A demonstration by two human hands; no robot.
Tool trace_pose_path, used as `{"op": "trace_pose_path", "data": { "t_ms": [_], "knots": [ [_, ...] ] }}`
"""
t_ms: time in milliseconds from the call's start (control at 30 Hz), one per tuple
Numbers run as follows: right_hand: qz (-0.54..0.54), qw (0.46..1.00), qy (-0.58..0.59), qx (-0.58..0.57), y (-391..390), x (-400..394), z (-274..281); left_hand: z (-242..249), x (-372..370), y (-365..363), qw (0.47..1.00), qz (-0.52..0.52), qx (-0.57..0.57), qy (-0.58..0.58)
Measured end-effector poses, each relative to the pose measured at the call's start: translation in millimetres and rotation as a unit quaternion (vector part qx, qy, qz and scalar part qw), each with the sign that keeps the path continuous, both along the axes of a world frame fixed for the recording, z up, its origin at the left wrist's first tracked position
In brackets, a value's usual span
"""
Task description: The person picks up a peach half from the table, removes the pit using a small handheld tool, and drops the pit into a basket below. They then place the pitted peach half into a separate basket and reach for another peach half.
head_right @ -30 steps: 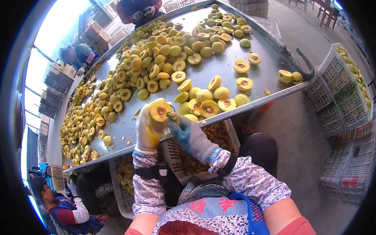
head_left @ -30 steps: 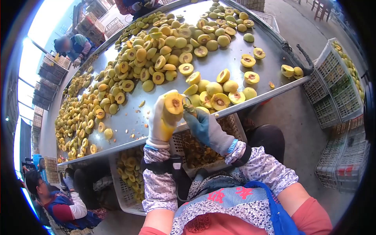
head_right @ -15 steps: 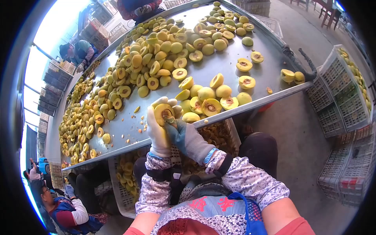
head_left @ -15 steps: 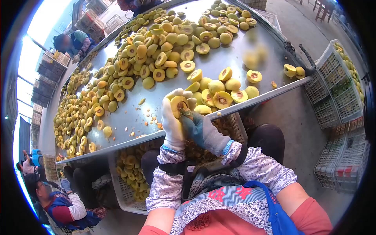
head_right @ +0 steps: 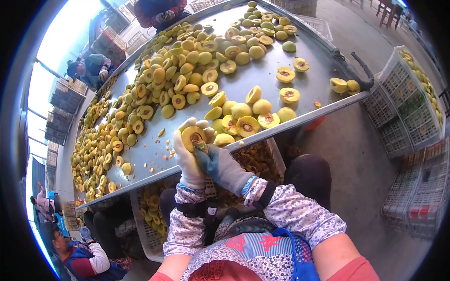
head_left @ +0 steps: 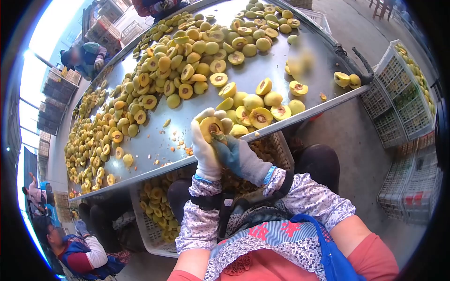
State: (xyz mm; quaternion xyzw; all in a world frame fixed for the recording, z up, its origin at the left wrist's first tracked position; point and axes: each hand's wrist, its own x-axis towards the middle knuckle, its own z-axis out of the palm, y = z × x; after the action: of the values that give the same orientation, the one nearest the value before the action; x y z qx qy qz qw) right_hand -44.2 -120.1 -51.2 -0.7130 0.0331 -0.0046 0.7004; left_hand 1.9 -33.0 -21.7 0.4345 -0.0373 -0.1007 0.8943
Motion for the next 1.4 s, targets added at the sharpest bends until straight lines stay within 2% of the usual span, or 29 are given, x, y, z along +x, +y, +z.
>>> {"op": "trace_pose_path", "data": {
  "t_ms": [133, 233, 300, 400, 500, 533, 567, 600, 633, 667, 733, 767, 833, 867, 900, 933, 967, 1000, 1033, 1067, 1133, 1167, 1200, 1233, 1267, 1300, 1333, 1400],
  "knots": [
    [0.002, 1.0, 0.003, -0.006, -2.0, -2.3, 3.5, -1.4, -0.6, -4.8, 1.0, 0.008, -0.008, -0.005],
    [0.007, 0.999, 0.009, -0.032, -5.8, -2.6, 4.7, -5.8, 0.4, -5.1, 0.998, 0.038, 0.032, -0.038],
    [0.011, 0.998, 0.014, -0.053, -5.4, -2.8, 2.0, -3.8, 0.9, -2.0, 0.992, 0.04, 0.107, -0.061],
    [0.002, 0.996, -0.021, -0.089, -1.2, -5.5, -6.9, -3.1, 2.1, 6.5, 0.993, 0.001, 0.116, -0.019],
    [0.039, 0.997, 0.023, 0.056, 2.3, -3.0, -8.9, 0.6, 10.4, 10.2, 0.996, -0.052, 0.061, 0.031],
    [0.073, 0.993, 0.038, 0.085, -0.4, -0.4, -14.7, 2.5, 9.5, 4.4, 0.999, -0.021, 0.037, 0.021],
    [0.106, 0.983, 0.043, 0.144, 0.0, 1.0, -20.1, -5.2, 11.4, 1.4, 0.998, -0.001, 0.046, -0.037],
    [0.046, 0.977, -0.037, 0.206, 11.5, -1.5, -16.0, -11.1, 14.1, 0.8, 0.994, 0.02, 0.056, -0.095],
    [0.065, 0.976, -0.04, 0.202, 7.2, -3.5, -7.7, -7.3, 11.9, 1.6, 0.995, 0.015, 0.048, -0.082],
    [0.114, 0.985, 0.018, 0.131, -2.0, -2.0, -10.3, -2.9, 10.3, 4.6, 0.997, 0.01, 0.04, -0.063],
    [0.14, 0.99, -0.004, -0.004, -8.2, -2.0, -9.4, 12.9, 13.4, 17.4, 0.988, -0.064, 0.123, -0.073],
    [0.144, 0.989, -0.008, -0.006, -10.1, -1.8, -9.6, 19.7, 13.9, 20.9, 0.984, -0.11, 0.133, -0.046],
    [0.175, 0.98, 0.036, 0.087, -12.1, -8.8, 4.4, 26.0, 14.6, 22.3, 0.984, -0.12, 0.133, -0.026],
    [0.178, 0.98, 0.035, 0.086, -15.6, -10.9, 15.2, 27.5, 14.2, 22.7, 0.982, -0.135, 0.133, -0.005],
    [0.198, 0.969, 0.098, 0.108, -20.8, -11.6, 28.0, 24.2, 11.5, 16.2, 0.992, -0.079, 0.087, -0.038],
    [0.217, 0.954, 0.162, 0.13, -23.5, -12.6, 33.9, 18.6, 7.0, 12.1, 0.993, -0.076, 0.087, -0.038],
    [0.219, 0.953, 0.162, 0.13, -21.6, -11.6, 25.4, 11.8, 2.7, 9.4, 0.993, -0.015, 0.112, -0.045],
    [0.214, 0.974, -0.002, 0.068, -16.6, -9.0, 8.9, 7.0, 1.5, 10.4, 0.988, 0.046, 0.136, -0.051],
    [0.202, 0.965, -0.164, 0.007, -12.7, -7.8, -1.8, 4.7, 2.3, 14.2, 0.99, 0.025, 0.127, -0.048],
    [0.205, 0.965, -0.162, 0.009, -13.8, -7.6, -9.4, 4.9, 1.9, 18.4, 0.99, 0.028, 0.129, -0.045],
    [0.261, 0.953, 0.012, 0.152, -17.8, -6.5, -2.3, 13.9, 5.5, 25.7, 0.979, -0.072, 0.185, -0.05],
    [0.294, 0.952, 0.046, 0.067, -25.6, -9.0, 13.7, 17.4, 7.7, 28.6, 0.972, -0.109, 0.207, -0.033],
    [0.218, 0.965, 0.011, 0.143, -13.7, -14.2, 10.4, 17.4, 11.1, 31.0, 0.968, -0.142, 0.193, -0.071],
    [0.289, 0.913, 0.18, 0.224, -23.7, -15.5, 24.9, 20.0, 11.2, 30.2, 0.975, -0.152, 0.128, -0.094],
    [0.345, 0.82, 0.342, 0.302, -36.5, -15.4, 41.4, 19.9, 8.9, 27.7, 0.978, -0.162, 0.062, -0.112],
    [0.319, 0.842, 0.333, 0.281, -28.8, -19.1, 44.0, 13.0, 6.7, 24.7, 0.983, -0.117, 0.081, -0.112],
    [0.319, 0.841, 0.332, 0.286, -31.4, -18.9, 49.6, 8.2, 4.8, 21.5, 0.986, -0.072, 0.103, -0.113],
    [0.258, 0.912, 0.258, 0.19, -22.4, -24.3, 61.7, 11.8, 2.5, 18.1, 0.998, -0.069, -0.011, 0.002]
  ]
}}
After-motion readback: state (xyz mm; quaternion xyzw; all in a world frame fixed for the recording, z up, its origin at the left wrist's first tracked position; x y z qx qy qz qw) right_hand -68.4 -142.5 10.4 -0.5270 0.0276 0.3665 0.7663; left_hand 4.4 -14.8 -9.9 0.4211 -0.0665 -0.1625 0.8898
